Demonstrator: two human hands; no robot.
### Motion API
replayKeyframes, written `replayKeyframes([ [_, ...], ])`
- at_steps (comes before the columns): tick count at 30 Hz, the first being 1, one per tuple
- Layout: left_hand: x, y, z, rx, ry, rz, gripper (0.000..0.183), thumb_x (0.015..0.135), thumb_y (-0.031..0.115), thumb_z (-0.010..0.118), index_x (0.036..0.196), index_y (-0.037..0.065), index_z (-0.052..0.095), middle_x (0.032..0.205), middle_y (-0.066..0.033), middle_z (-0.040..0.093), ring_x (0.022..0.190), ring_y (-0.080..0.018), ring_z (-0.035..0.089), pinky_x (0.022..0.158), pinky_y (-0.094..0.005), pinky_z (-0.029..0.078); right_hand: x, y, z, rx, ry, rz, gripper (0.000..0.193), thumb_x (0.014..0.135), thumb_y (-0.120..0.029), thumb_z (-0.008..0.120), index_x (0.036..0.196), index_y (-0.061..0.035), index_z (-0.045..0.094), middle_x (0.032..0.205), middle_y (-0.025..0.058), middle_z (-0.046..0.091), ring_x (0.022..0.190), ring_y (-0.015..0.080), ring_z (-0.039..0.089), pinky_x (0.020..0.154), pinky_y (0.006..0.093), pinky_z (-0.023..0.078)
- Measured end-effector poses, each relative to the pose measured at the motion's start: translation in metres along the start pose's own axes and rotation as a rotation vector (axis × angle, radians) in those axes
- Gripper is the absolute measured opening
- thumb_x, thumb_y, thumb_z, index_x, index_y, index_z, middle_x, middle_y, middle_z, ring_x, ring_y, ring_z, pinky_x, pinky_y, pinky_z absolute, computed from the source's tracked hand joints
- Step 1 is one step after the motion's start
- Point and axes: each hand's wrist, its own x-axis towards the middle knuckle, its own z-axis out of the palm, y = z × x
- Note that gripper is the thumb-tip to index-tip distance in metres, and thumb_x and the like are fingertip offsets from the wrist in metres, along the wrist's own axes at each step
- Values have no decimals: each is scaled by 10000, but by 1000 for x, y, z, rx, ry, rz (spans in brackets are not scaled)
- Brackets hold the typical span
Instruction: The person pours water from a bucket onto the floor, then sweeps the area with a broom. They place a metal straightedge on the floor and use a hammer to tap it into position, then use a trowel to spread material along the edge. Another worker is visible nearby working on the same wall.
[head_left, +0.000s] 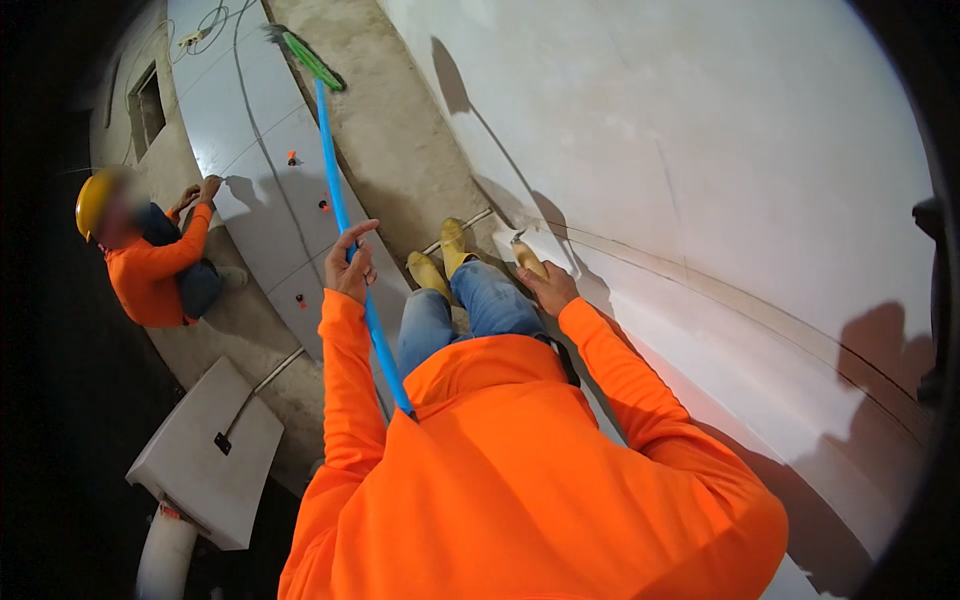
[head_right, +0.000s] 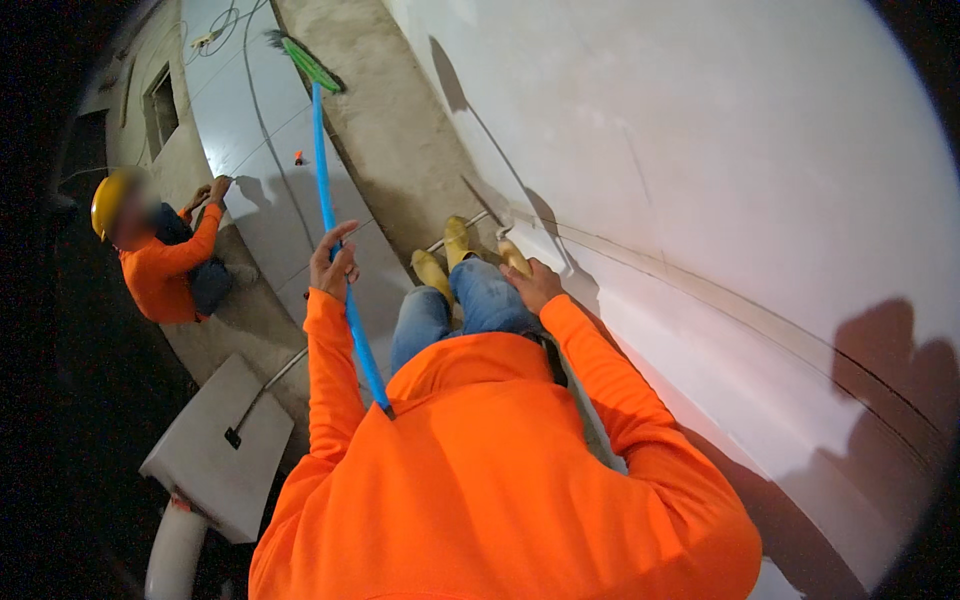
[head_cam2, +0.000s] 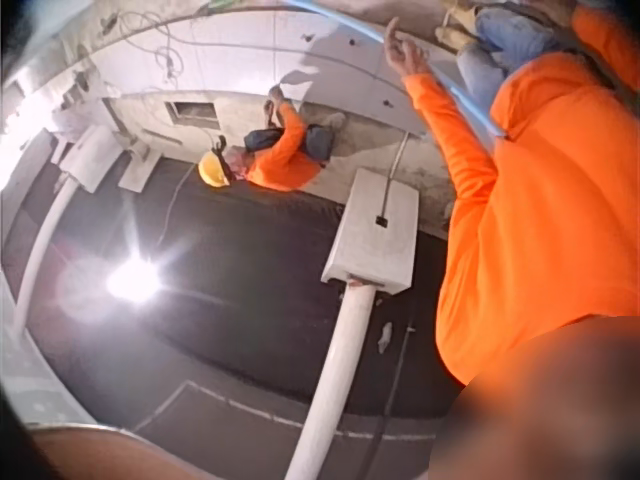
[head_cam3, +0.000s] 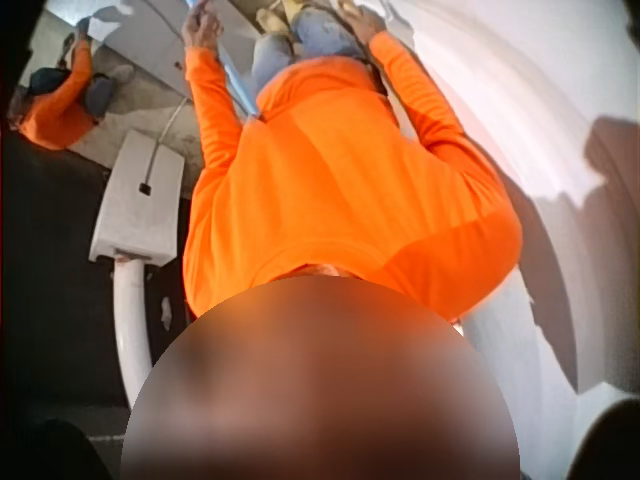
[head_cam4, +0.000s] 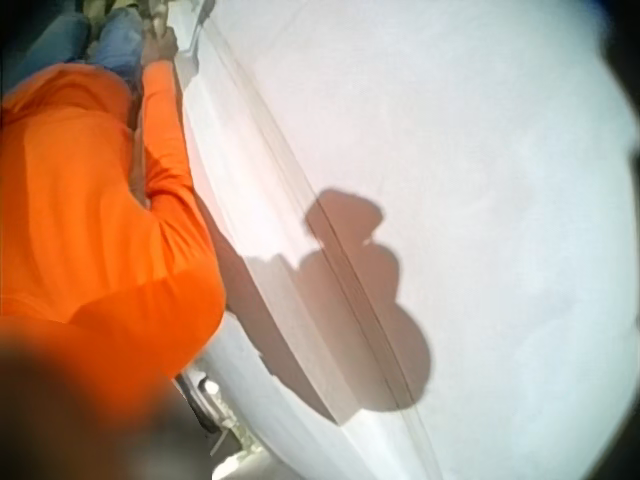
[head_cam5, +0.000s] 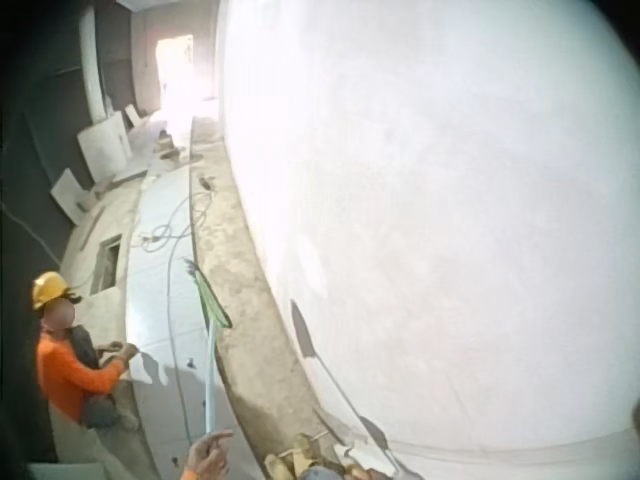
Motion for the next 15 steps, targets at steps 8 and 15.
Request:
replayKeyframes([
  [8, -7, -52, -15, 84, -64, -192, 295, 974, 56, 532, 1226, 97, 679, 821, 43, 431, 539, -35, 404, 471, -225, 375, 8, 5, 29, 397, -193, 147, 507, 952, -307, 665, 1332, -64, 432, 792, 99, 604, 657, 175, 580, 512, 338, 484],
  [15, -21, -80, 39, -22, -3, -213, 269, 955, 68, 521, 1162, 100, 689, 761, 15, 490, 526, -74, 495, 451, -245, 417, -19, 50, 5, 491, -281, 196, 581, 972, -277, 636, 1474, -124, 386, 736, 80, 606, 610, 148, 580, 502, 311, 477],
])
